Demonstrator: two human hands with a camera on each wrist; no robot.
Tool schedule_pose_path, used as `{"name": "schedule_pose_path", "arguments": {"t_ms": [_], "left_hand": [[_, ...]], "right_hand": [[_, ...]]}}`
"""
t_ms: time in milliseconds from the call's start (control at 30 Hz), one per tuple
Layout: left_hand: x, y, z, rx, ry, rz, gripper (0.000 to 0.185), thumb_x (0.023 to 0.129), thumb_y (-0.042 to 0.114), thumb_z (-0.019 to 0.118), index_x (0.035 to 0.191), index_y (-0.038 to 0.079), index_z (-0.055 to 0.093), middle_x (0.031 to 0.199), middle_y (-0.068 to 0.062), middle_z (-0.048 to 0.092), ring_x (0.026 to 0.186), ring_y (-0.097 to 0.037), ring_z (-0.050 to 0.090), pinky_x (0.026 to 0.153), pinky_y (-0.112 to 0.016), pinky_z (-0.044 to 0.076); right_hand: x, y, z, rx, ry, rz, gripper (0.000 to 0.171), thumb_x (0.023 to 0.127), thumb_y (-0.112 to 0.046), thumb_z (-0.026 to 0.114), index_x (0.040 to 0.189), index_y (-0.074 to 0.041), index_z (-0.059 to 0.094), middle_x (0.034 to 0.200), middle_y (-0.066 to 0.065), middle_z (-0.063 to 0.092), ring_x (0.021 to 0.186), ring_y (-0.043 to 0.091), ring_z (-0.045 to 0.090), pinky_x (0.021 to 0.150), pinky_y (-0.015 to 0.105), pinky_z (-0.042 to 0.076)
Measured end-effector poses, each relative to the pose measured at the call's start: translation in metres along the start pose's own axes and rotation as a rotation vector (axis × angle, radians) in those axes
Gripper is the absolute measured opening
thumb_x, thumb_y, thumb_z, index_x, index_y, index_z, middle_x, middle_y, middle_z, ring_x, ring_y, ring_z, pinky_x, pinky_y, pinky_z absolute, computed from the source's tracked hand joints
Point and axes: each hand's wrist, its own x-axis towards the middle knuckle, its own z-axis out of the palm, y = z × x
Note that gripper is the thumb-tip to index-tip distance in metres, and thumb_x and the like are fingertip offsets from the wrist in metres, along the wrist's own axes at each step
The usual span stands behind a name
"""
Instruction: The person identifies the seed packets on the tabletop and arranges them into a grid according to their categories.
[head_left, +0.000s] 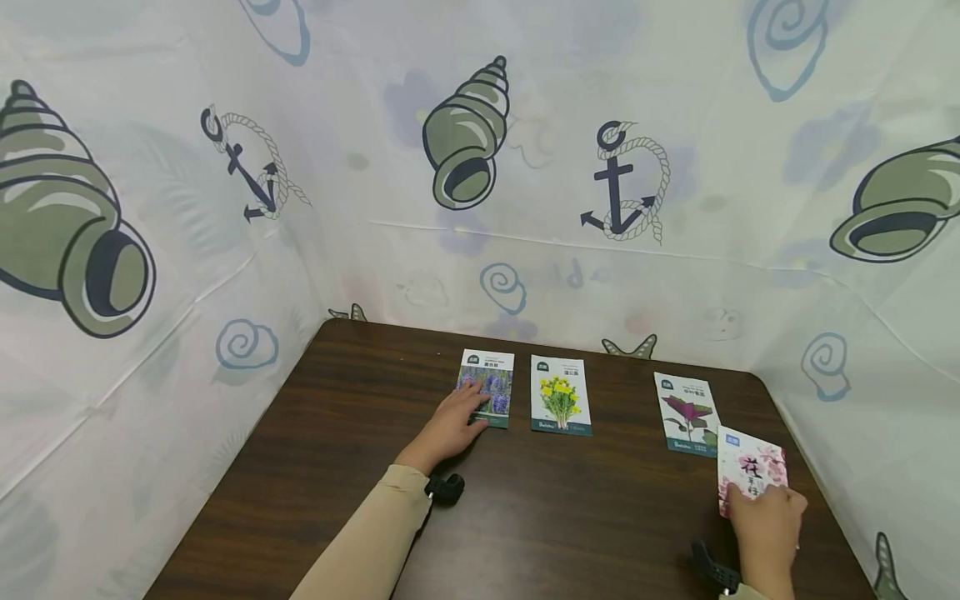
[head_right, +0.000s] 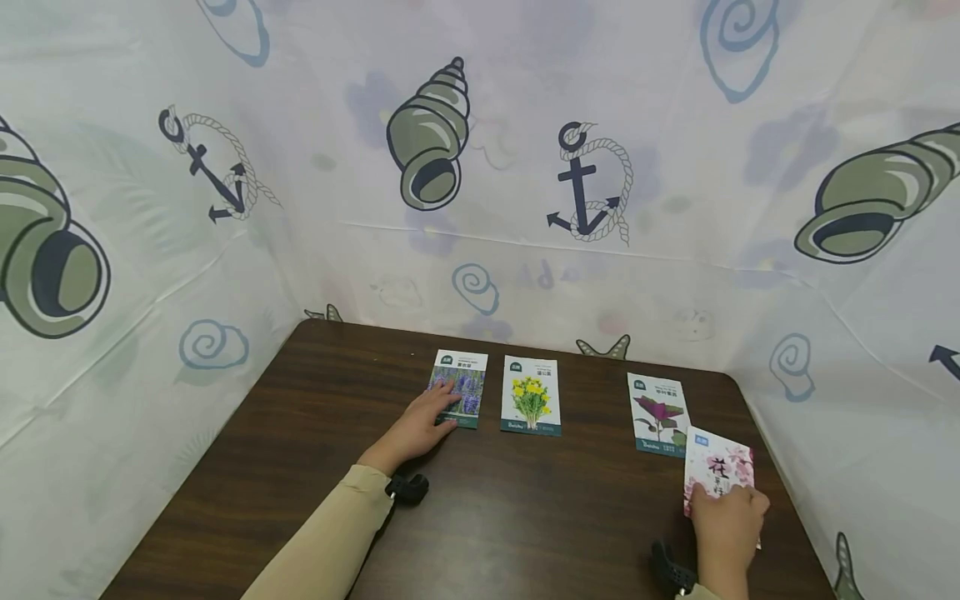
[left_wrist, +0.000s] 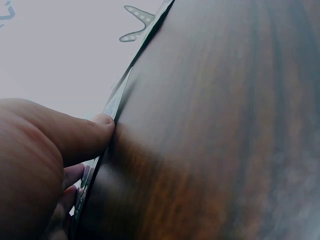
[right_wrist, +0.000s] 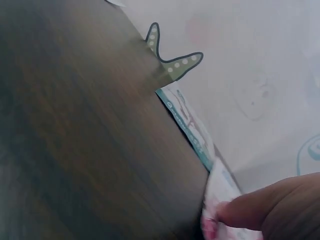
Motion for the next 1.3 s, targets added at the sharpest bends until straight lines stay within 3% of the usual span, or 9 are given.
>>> {"name": "schedule_pose_path", "arguments": {"t_ms": [100,200,333,567,700,833,1100,1200,1300], "left_hand": [[-0.001,0.0,0.0,-0.007,0.008,-0.004,0.055,0.108,0.022,0.071,0.158,0.005,0.057,0.177,-0.019,0.036,0.168,-0.041,0.025,0.137,-0.062,0.021],[0.0,0.0,-0.001,0.003,0.003,-0.009,0.056,0.108,0.022,0.07,0.159,0.005,0.055,0.177,-0.018,0.035,0.169,-0.04,0.024,0.138,-0.061,0.02],[0.001,0.001,0.0,0.01,0.002,0.004,0.056,0.108,0.022,0.07,0.159,0.005,0.055,0.177,-0.02,0.035,0.169,-0.041,0.025,0.138,-0.061,0.021],[0.0,-0.001,0.002,0.011,0.0,0.004,0.055,0.108,0.023,0.07,0.159,0.005,0.056,0.177,-0.019,0.036,0.168,-0.04,0.026,0.137,-0.062,0.023],[0.0,-0.003,0.002,0.016,-0.004,-0.005,0.056,0.109,0.025,0.069,0.16,0.007,0.055,0.178,-0.017,0.035,0.169,-0.039,0.025,0.138,-0.061,0.021],[0.0,-0.002,0.0,0.021,0.0,0.001,0.056,0.109,0.025,0.069,0.16,0.006,0.055,0.177,-0.018,0.035,0.169,-0.039,0.025,0.138,-0.061,0.022],[0.002,0.001,-0.001,0.021,-0.007,-0.005,0.056,0.108,0.024,0.07,0.159,0.006,0.055,0.177,-0.019,0.035,0.168,-0.04,0.025,0.138,-0.06,0.022],[0.003,0.001,0.0,0.021,-0.011,-0.02,0.057,0.109,0.026,0.069,0.161,0.008,0.054,0.178,-0.017,0.034,0.169,-0.037,0.024,0.138,-0.059,0.021],[0.004,0.002,0.0,0.016,-0.004,-0.023,0.056,0.109,0.025,0.07,0.16,0.008,0.055,0.177,-0.017,0.035,0.169,-0.038,0.024,0.138,-0.06,0.021]], "right_hand": [[-0.003,0.001,-0.005,-0.021,-0.043,-0.042,0.075,0.099,-0.027,0.071,0.132,0.035,0.046,0.133,0.054,0.036,0.125,0.07,0.042,0.109,0.08,0.04],[-0.007,0.001,-0.01,-0.042,-0.101,-0.053,0.079,0.098,-0.028,0.072,0.147,0.026,0.041,0.137,0.054,0.033,0.128,0.07,0.039,0.112,0.08,0.038],[-0.014,0.001,-0.016,-0.112,-0.183,-0.052,0.084,0.099,-0.035,0.072,0.156,0.017,0.037,0.134,0.051,0.032,0.125,0.068,0.036,0.104,0.08,0.041],[-0.028,0.0,-0.015,-0.175,-0.177,-0.091,0.085,0.096,-0.045,0.077,0.145,0.019,0.05,0.121,0.05,0.037,0.115,0.066,0.036,0.094,0.074,0.039],[-0.03,-0.004,-0.011,-0.154,-0.166,-0.107,0.085,0.091,-0.046,0.082,0.135,0.022,0.056,0.127,0.052,0.035,0.122,0.069,0.031,0.101,0.076,0.034],[-0.027,-0.008,-0.007,-0.105,-0.217,-0.115,0.09,0.09,-0.046,0.085,0.13,0.026,0.052,0.136,0.05,0.033,0.128,0.068,0.029,0.111,0.079,0.031],[-0.024,-0.011,-0.007,-0.1,-0.31,-0.139,0.096,0.093,-0.049,0.082,0.152,0.014,0.038,0.145,0.05,0.029,0.131,0.067,0.028,0.113,0.082,0.033],[-0.025,-0.011,-0.008,-0.112,-0.329,-0.16,0.094,0.095,-0.052,0.08,0.156,0.008,0.041,0.15,0.049,0.024,0.136,0.068,0.024,0.112,0.083,0.032],[-0.028,-0.016,-0.006,-0.11,-0.341,-0.187,0.092,0.094,-0.053,0.081,0.153,0.01,0.048,0.154,0.047,0.022,0.142,0.068,0.02,0.117,0.083,0.028]]}}
